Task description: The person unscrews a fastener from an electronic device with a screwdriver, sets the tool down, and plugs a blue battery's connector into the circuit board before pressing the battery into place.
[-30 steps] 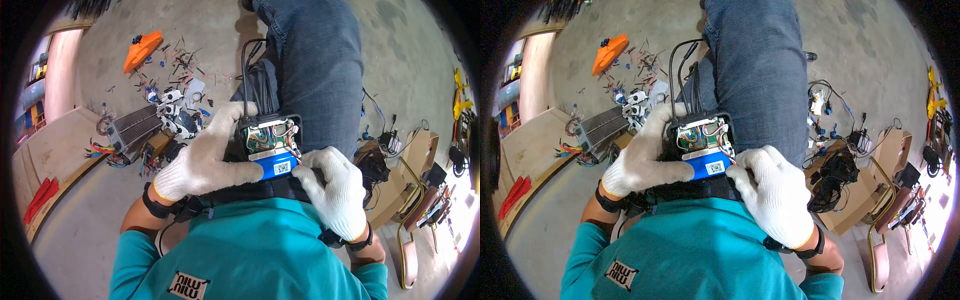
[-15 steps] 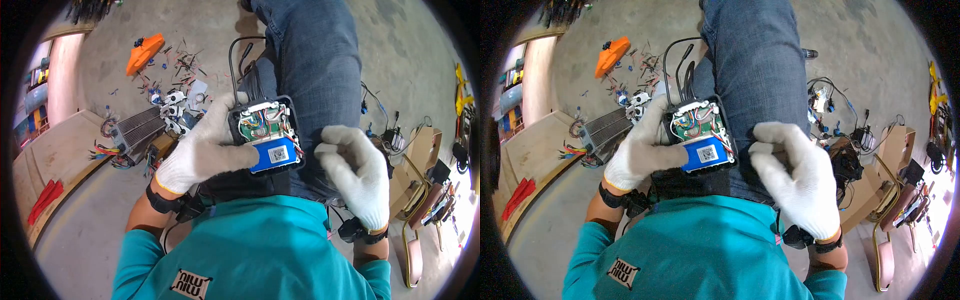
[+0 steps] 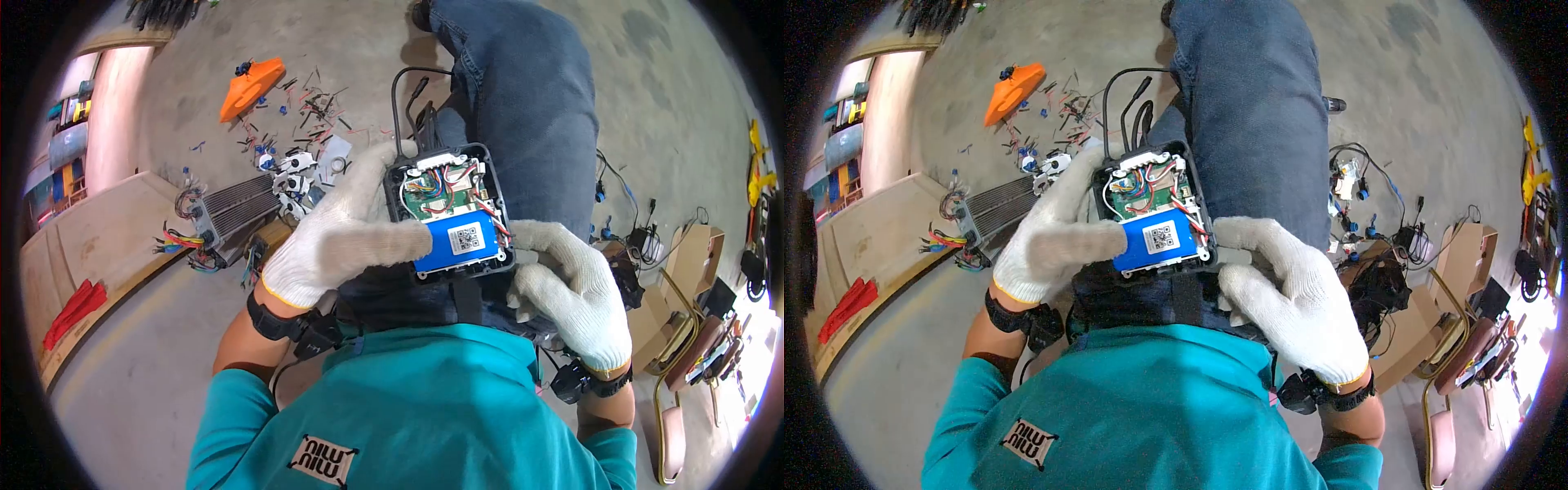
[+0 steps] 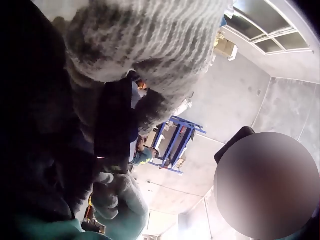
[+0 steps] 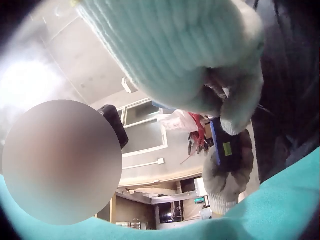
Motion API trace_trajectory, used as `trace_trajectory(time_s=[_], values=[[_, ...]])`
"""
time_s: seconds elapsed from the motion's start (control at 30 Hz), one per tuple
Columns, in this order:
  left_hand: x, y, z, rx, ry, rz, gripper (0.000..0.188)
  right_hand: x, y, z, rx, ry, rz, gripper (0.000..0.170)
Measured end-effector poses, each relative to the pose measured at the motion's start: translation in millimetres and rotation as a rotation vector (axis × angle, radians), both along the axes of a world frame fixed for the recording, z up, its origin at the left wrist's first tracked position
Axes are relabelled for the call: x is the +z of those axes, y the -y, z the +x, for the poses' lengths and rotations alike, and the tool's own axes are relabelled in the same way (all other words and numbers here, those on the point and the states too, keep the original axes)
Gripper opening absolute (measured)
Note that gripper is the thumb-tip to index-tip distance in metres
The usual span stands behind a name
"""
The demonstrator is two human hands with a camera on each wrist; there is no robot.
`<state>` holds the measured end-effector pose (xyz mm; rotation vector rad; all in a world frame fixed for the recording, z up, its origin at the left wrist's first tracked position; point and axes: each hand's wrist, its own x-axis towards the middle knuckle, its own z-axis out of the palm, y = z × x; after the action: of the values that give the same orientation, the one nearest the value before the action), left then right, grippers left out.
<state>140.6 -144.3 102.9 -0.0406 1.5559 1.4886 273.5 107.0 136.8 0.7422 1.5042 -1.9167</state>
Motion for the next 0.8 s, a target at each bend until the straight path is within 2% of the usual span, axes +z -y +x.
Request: trace_trajectory(time_s=[0.1, 0.2, 0.37, 0.53, 0.63, 0.67, 0.73, 0.8], values=[[3.7, -3.0, 3.3, 0.081, 0.097, 0.119, 0.099, -0.6, -3.8, -2.0, 0.034, -0.014, -0.016, 0.047], [-2.7, -0.6, 0.5, 0.029, 0.054, 0.181, 0.105, -3.0, -3.3, -0.6, 0.034, -0.018, -0.030, 0.051], [8.2, -4.8, 1.2, 0.020, 0.046, 0.130, 0.102, -5.9, 4.3, -3.8, -0.008, -0.049, -0.065, 0.058], [11.8, -8.1, 5.8, 0.011, 0.048, 0.166, 0.100, -0.2, 15.5, -19.7, 0.040, 0.022, 0.048, 0.059], [8.5, -1.7, 1.8, -0.138, -0.247, 0.093, 0.103, -2.4, 15.7, -22.7, 0.031, 0.008, 0.000, 0.053], [5.6, -0.7, 2.9, -0.137, -0.250, 0.094, 0.103, -3.0, 15.1, -23.8, 0.018, 0.012, -0.035, 0.052], [4.8, -1.6, 5.1, 0.001, -0.033, 0.204, 0.110, -3.3, 16.4, -24.9, -0.003, -0.001, -0.045, 0.052], [6.2, -4.5, 10.5, 0.071, 0.010, 0.272, 0.103, -4.2, 17.0, -24.9, -0.025, -0.019, -0.053, 0.051]])
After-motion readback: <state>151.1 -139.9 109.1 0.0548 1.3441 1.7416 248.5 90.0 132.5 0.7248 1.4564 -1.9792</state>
